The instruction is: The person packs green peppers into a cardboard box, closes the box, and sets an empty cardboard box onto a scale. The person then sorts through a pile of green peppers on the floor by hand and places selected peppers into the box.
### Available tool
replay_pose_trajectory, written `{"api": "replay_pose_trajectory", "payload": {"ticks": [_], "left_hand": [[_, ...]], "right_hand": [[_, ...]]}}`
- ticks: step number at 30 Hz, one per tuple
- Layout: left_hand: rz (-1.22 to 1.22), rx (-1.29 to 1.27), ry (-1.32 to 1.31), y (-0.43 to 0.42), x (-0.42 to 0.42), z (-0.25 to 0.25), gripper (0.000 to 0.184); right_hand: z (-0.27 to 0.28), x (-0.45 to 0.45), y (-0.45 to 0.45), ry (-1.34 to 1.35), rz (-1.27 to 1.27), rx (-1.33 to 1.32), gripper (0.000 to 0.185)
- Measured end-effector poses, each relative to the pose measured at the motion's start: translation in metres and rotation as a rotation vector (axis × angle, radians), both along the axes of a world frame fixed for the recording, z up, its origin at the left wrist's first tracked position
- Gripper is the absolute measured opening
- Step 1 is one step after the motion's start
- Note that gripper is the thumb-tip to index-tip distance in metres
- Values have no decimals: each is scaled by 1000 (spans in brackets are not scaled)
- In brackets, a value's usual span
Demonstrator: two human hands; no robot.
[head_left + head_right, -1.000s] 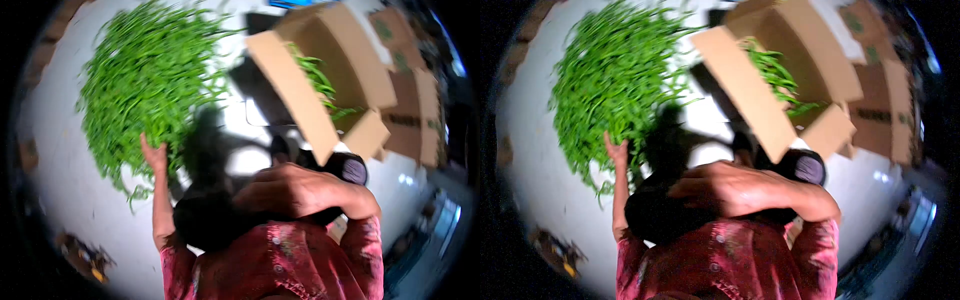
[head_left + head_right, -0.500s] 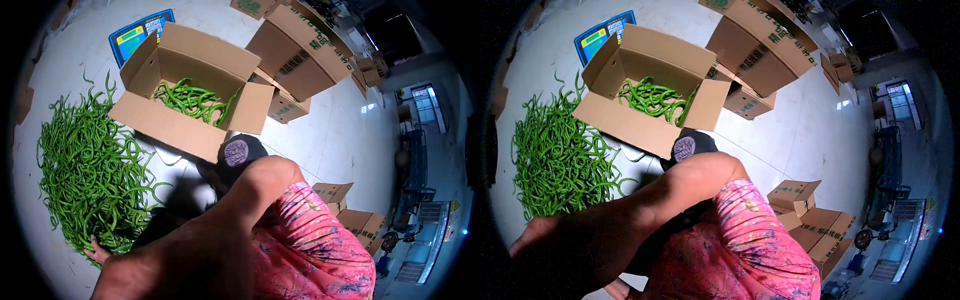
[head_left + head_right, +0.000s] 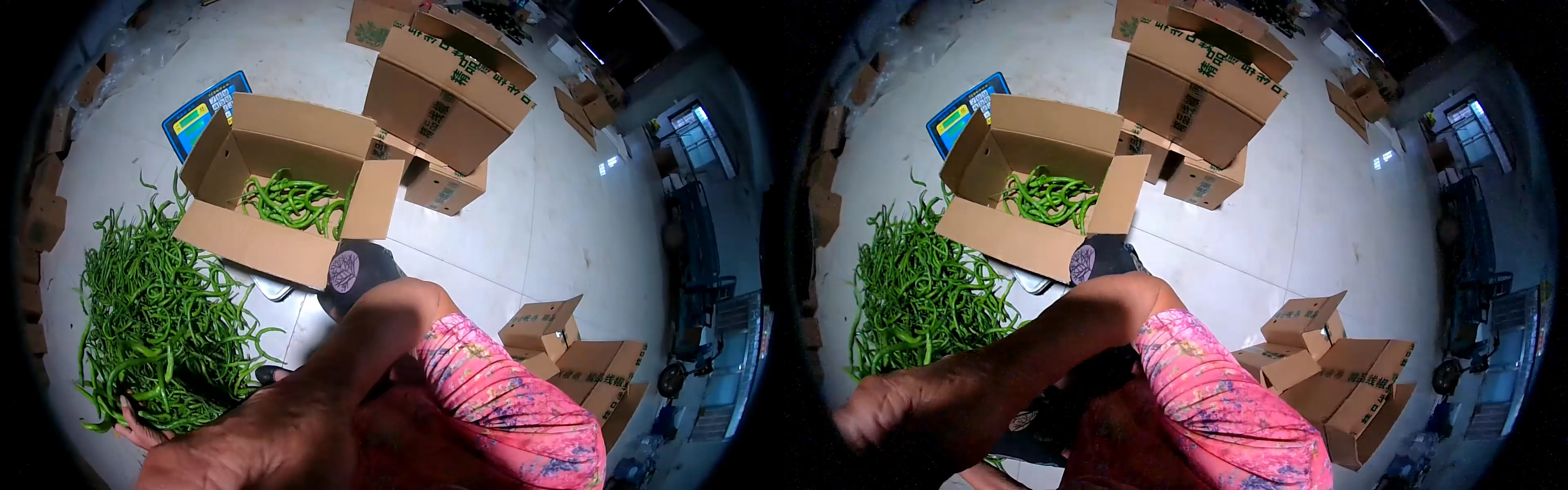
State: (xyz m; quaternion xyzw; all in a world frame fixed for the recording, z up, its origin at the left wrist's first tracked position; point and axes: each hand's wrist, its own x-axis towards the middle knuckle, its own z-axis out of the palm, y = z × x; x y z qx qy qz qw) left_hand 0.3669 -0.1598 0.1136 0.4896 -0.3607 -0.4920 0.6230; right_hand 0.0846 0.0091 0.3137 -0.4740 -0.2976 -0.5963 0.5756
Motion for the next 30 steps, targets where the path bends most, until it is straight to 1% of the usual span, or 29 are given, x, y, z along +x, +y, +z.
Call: {"api": "replay_pose_trajectory", "payload": {"ticks": [2,3,4,7,9,10,12,14,16,18,19,21,22,23,25,27,28,30], "left_hand": [[-102,-116,44,24,-37,31,68],[-312,-268,108,52,-63,60,65],[-340,-278,90,54,-68,63,61],[-298,-206,30,47,-78,65,50],[-237,-170,-8,53,-92,84,42],[-182,-154,-42,51,-84,84,39],[-54,-99,-89,49,-92,97,33],[23,-89,-75,38,-94,96,29],[-116,-205,101,21,-70,77,31],[-314,-301,295,11,-61,60,35],[-317,-288,311,23,-79,78,16],[-365,-293,361,24,-77,76,19],[-369,-285,380,23,-73,71,20],[-406,-286,340,23,-70,67,23],[-478,-277,390,21,-68,59,27],[-542,-238,447,23,-67,51,32],[-656,-288,538,23,-71,49,35],[-656,-262,661,28,-74,47,42]], "right_hand": [[2,-4,4,45,15,-8,29],[1,-12,7,117,17,21,26],[0,-19,9,188,20,48,24],[-4,-44,24,438,-31,228,18],[-11,-47,15,431,-47,135,18],[-16,-47,3,336,-67,9,21],[-36,-49,-21,342,-156,72,24],[-71,-66,-46,613,-331,422,22],[-108,-84,-70,928,-582,777,21],[-138,-90,-86,990,-608,826,24],[-147,-89,-90,997,-596,873,25],[-161,-84,-95,1010,-576,972,26],[-166,-82,-96,996,-542,971,29],[-171,-80,-96,984,-508,973,31],[-178,-77,-96,988,-465,943,39],[-177,-76,-94,979,-410,934,39],[-176,-75,-94,976,-383,927,39],[-178,-75,-97,957,-404,972,34]]}}
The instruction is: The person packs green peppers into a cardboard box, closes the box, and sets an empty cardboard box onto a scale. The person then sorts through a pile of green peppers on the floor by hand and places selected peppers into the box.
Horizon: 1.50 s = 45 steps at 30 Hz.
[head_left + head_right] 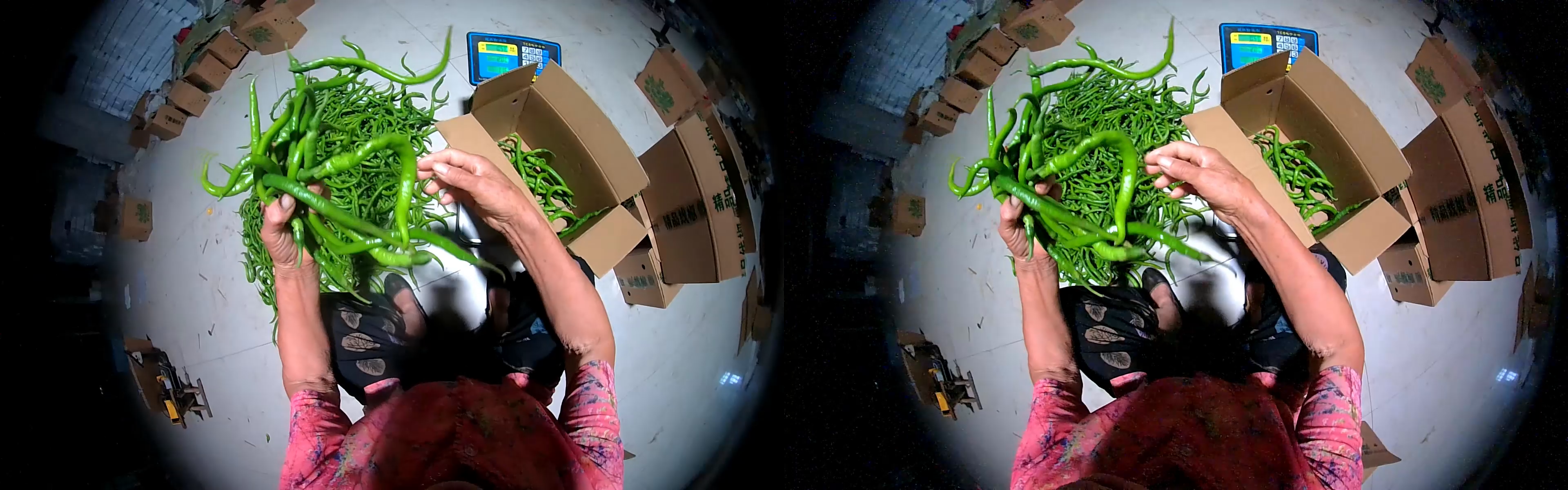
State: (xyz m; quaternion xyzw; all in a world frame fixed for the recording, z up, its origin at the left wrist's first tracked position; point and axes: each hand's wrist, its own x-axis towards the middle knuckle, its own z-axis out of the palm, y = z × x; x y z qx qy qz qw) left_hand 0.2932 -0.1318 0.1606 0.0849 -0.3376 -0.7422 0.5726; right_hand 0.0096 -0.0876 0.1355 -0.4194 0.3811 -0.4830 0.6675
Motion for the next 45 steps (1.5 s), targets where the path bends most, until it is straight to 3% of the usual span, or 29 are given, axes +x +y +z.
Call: {"api": "replay_pose_trajectory", "payload": {"ticks": [4,5,11,14,18,23,26,30,31,34,39,45], "left_hand": [[-10,0,-18,11,5,0,65],[32,24,-22,16,0,4,47],[-27,37,-44,24,7,-10,71],[-121,28,-66,21,12,-19,79],[-38,48,-274,28,3,-15,94],[-106,82,-490,35,-15,-2,91],[-159,0,-578,31,-22,-7,92],[-283,-68,-717,35,-26,-4,95],[-290,-76,-738,36,-28,-1,94],[-316,-98,-782,36,-31,2,90],[-417,-90,-862,33,-30,-1,87],[-452,-146,-848,33,-32,-6,88]], "right_hand": [[-8,-10,-3,-62,-122,-16,28],[-8,-13,-4,-91,-154,-13,27],[-6,-21,-9,-347,-256,108,38],[-7,-28,-17,-515,25,93,48],[5,-26,-4,-221,84,-35,51],[12,-21,7,21,141,-3,22],[15,-17,12,-25,140,-87,23],[20,-24,14,148,-23,-43,27],[4,-17,8,167,-149,-172,25],[9,-19,8,381,-196,-172,22],[11,-32,10,-110,-3,-128,33],[15,-62,11,-438,4,-167,32]]}}
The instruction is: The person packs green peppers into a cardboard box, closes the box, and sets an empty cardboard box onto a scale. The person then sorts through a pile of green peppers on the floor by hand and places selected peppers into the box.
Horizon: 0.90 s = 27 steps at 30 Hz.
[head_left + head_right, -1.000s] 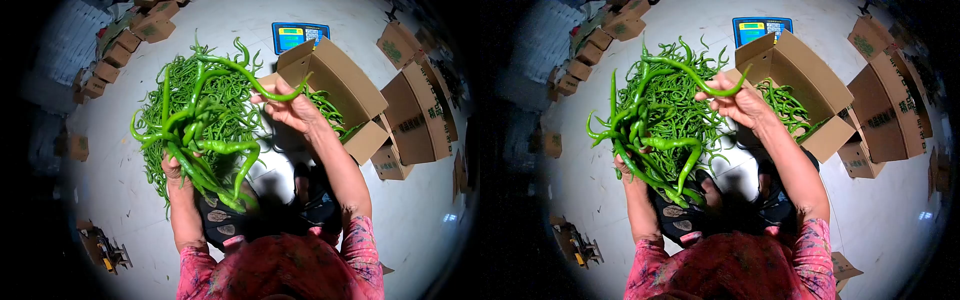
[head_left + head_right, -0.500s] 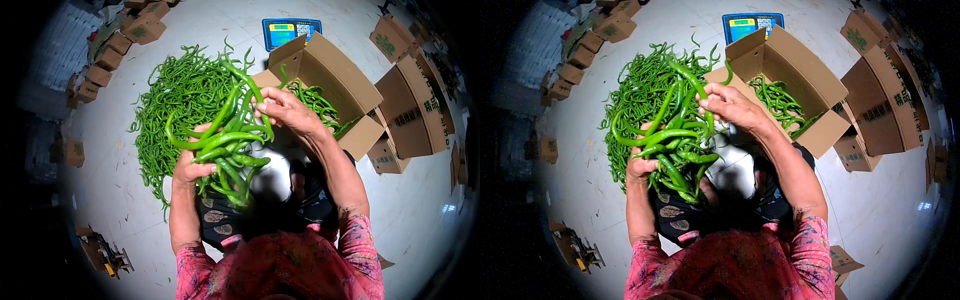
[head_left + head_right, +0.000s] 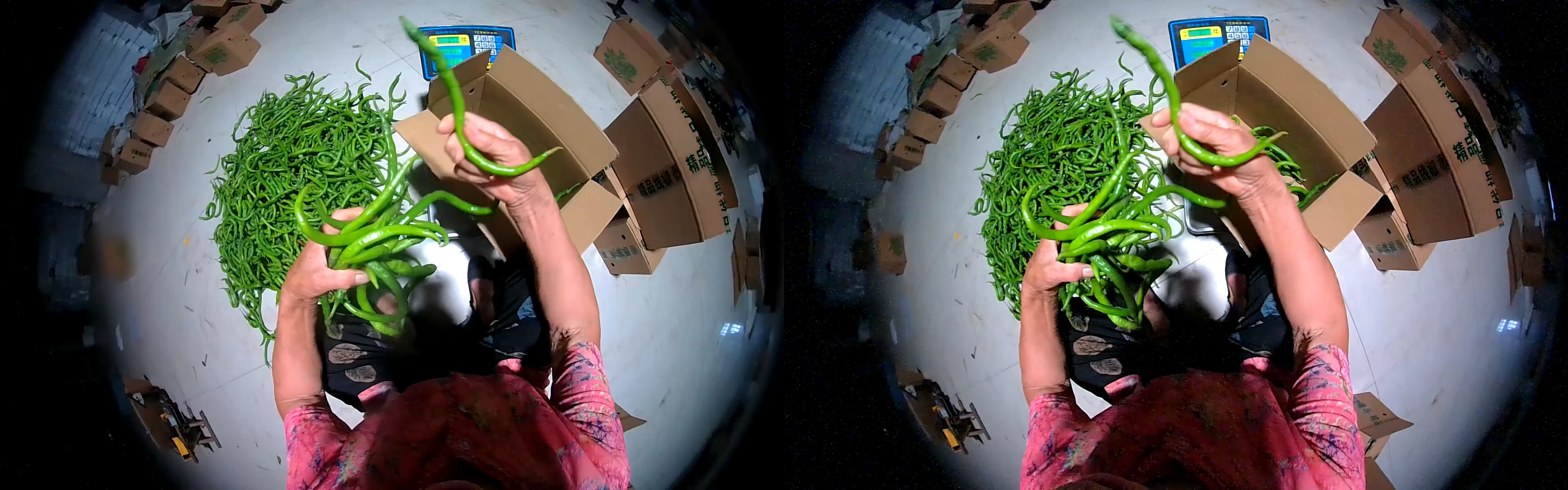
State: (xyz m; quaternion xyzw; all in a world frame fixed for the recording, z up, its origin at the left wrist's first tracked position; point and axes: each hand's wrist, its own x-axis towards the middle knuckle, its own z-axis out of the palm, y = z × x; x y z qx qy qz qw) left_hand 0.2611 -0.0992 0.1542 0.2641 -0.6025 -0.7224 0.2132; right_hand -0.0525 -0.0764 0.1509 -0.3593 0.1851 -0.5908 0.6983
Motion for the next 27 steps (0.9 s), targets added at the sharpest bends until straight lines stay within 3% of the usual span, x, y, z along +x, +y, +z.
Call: {"api": "replay_pose_trajectory", "payload": {"ticks": [8,12,15,18,21,25,27], "left_hand": [[385,117,139,1,10,11,94],[500,139,242,-5,21,1,100],[512,74,374,-7,21,1,82],[511,98,384,-16,34,-12,62],[556,159,437,-13,23,-2,55],[598,205,438,-14,26,-9,56],[601,249,466,-21,39,-20,56]], "right_hand": [[2,-30,8,133,-365,-27,25],[-5,-55,6,299,-651,124,27],[-18,-66,1,543,-687,345,34],[-23,-54,-1,907,-895,368,38],[-26,-42,-2,962,-767,225,40],[-2,2,6,981,-321,170,34],[-10,25,9,929,-194,-15,33]]}}
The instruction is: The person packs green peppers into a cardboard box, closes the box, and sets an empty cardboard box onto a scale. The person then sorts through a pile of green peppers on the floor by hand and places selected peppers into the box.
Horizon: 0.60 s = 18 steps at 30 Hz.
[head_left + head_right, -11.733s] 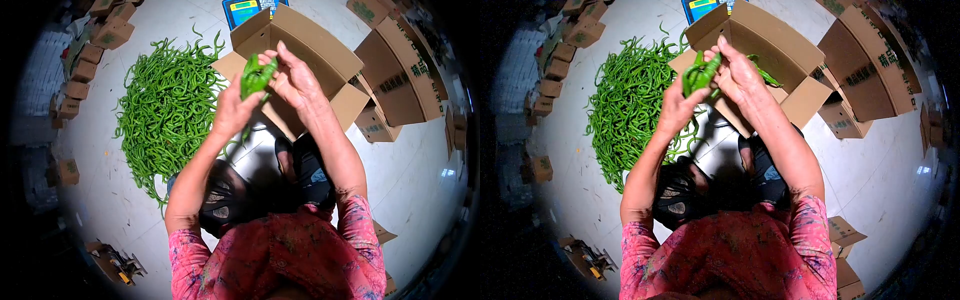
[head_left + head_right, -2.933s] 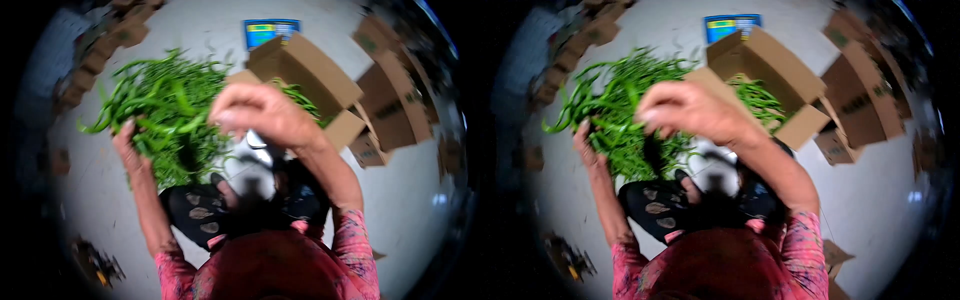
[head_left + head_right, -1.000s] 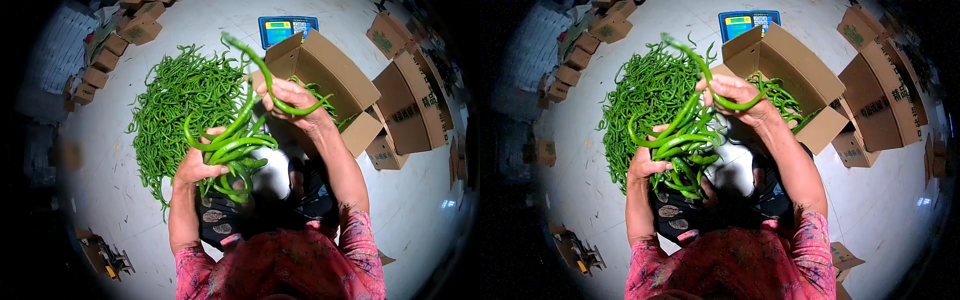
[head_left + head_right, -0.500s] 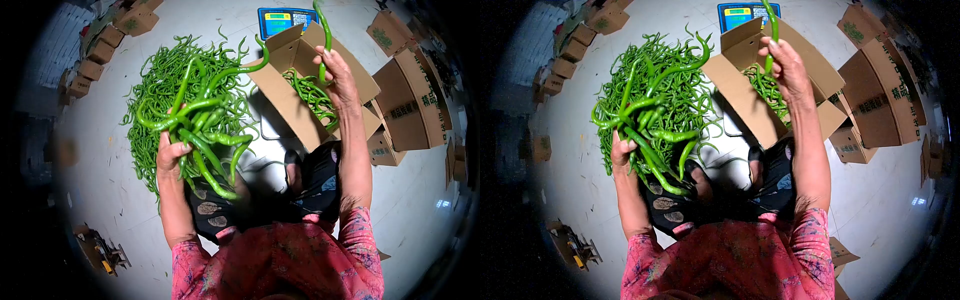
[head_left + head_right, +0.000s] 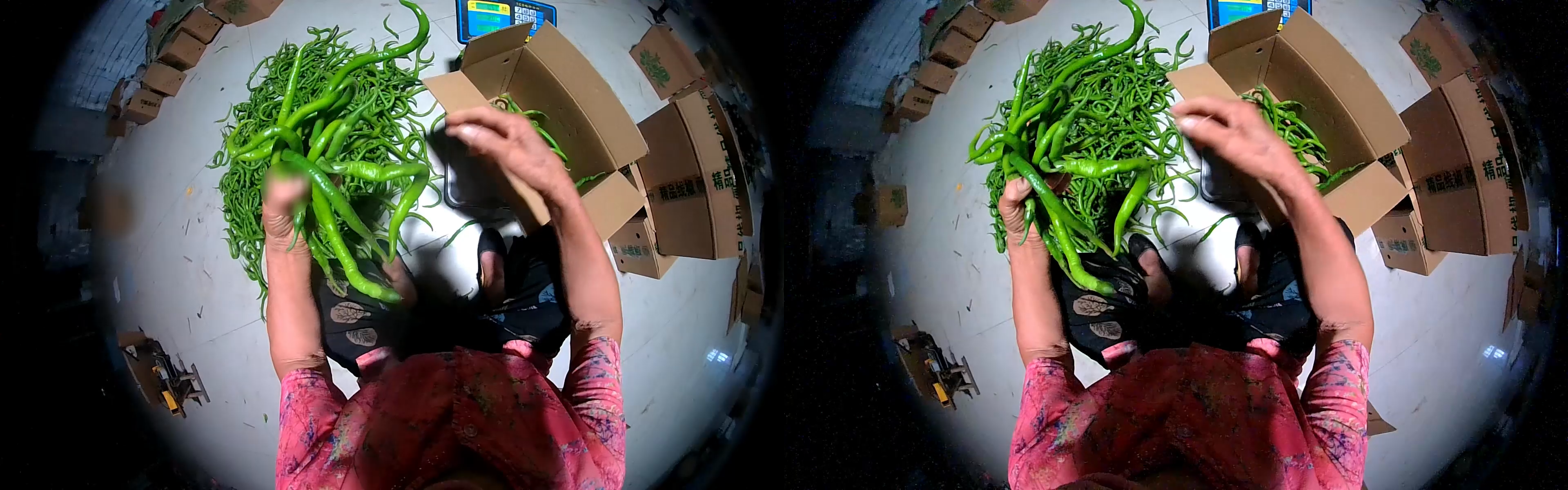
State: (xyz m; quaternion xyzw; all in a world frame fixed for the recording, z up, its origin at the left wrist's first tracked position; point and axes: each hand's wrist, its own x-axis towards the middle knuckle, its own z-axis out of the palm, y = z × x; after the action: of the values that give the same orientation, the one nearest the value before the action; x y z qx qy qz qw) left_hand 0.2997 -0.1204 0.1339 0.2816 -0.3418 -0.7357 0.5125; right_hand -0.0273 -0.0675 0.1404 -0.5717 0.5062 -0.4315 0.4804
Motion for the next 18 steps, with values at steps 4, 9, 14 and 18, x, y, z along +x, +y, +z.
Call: {"api": "replay_pose_trajectory", "payload": {"ticks": [4,9,14,18], "left_hand": [[-4,-16,47,-1,-1,3,53],[8,-10,136,-10,7,-3,42],[-74,17,249,-13,13,-10,34],[25,20,144,-3,0,2,37]], "right_hand": [[3,27,5,106,215,79,34],[-39,23,3,280,201,98,31],[-90,71,15,877,522,234,22],[-173,89,35,1098,663,257,21]]}}
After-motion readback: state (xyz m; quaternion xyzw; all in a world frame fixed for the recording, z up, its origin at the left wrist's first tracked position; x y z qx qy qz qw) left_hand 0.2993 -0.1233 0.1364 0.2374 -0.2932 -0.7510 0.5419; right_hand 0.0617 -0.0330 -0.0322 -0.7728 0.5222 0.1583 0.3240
